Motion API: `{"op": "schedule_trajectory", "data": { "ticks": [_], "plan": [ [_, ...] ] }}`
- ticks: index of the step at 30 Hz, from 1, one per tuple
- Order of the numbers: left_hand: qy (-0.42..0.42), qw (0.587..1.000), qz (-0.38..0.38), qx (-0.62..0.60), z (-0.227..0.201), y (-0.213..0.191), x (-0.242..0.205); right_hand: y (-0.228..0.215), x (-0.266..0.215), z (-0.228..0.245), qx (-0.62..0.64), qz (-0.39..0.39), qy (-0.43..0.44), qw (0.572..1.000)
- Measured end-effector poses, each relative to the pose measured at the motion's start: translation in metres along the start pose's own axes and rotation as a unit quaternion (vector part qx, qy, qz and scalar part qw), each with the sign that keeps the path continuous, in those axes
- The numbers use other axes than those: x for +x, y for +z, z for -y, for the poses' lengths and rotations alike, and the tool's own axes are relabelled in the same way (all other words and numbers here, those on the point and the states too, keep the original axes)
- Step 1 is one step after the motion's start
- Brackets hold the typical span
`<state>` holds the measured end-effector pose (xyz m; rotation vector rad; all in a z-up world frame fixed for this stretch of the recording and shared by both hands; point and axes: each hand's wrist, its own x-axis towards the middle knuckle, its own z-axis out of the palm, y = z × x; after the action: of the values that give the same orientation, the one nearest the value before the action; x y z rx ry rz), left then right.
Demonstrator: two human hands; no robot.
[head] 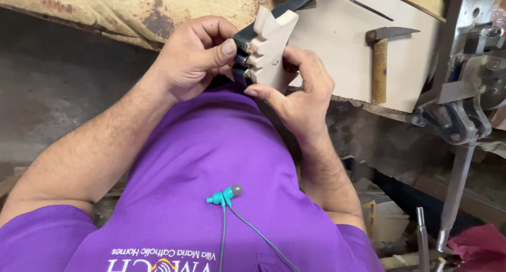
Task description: The person uses a hammer to strike a metal strip held against a wooden piece. They repeatedly position the metal strip, strike it with the hammer, and inspect the fit between the metal and the wood.
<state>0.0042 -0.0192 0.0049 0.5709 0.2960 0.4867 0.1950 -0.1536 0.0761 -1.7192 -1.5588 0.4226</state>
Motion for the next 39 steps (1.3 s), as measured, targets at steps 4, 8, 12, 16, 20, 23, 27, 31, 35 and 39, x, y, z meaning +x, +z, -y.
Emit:
{"op": "schedule_trajectory", "data": {
  "ticks": [4, 8, 12, 16, 20, 23, 27, 31, 35, 39],
  "plan": [
    [0.003, 1.0, -0.003, -0.008, 0.001, -0.001, -0.001, 0.002, 0.001, 0.004, 0.016, 0.021, 0.008, 1.0],
    [0.004, 0.999, -0.001, -0.034, 0.005, -0.002, -0.003, 0.005, -0.002, 0.006, 0.003, 0.023, 0.001, 1.0],
    [0.016, 1.0, -0.004, -0.025, 0.008, 0.002, -0.004, 0.002, -0.001, 0.006, -0.005, 0.033, -0.005, 0.999],
    [0.047, 0.999, -0.009, 0.018, 0.01, 0.007, -0.007, 0.001, -0.001, 0.012, -0.027, 0.024, -0.012, 0.999],
    [0.069, 0.994, -0.028, 0.085, 0.012, 0.013, -0.009, 0.004, -0.002, 0.02, -0.059, 0.003, -0.029, 0.998],
    [0.088, 0.989, -0.019, 0.115, 0.012, 0.016, -0.009, 0.005, -0.003, 0.024, -0.091, -0.014, -0.052, 0.994],
    [0.081, 0.99, -0.003, 0.111, 0.011, 0.02, -0.007, 0.006, -0.003, 0.022, -0.113, -0.035, -0.07, 0.991],
    [0.044, 0.997, -0.007, 0.066, 0.009, 0.025, -0.002, 0.005, -0.005, 0.02, -0.115, -0.044, -0.067, 0.99],
    [0.038, 0.997, -0.012, 0.068, 0.013, 0.026, 0.005, 0.0, -0.007, 0.019, -0.124, -0.051, -0.06, 0.989],
    [0.047, 0.997, -0.002, 0.062, 0.017, 0.027, 0.012, -0.004, -0.009, 0.018, -0.12, -0.052, -0.036, 0.991]
  ]
}}
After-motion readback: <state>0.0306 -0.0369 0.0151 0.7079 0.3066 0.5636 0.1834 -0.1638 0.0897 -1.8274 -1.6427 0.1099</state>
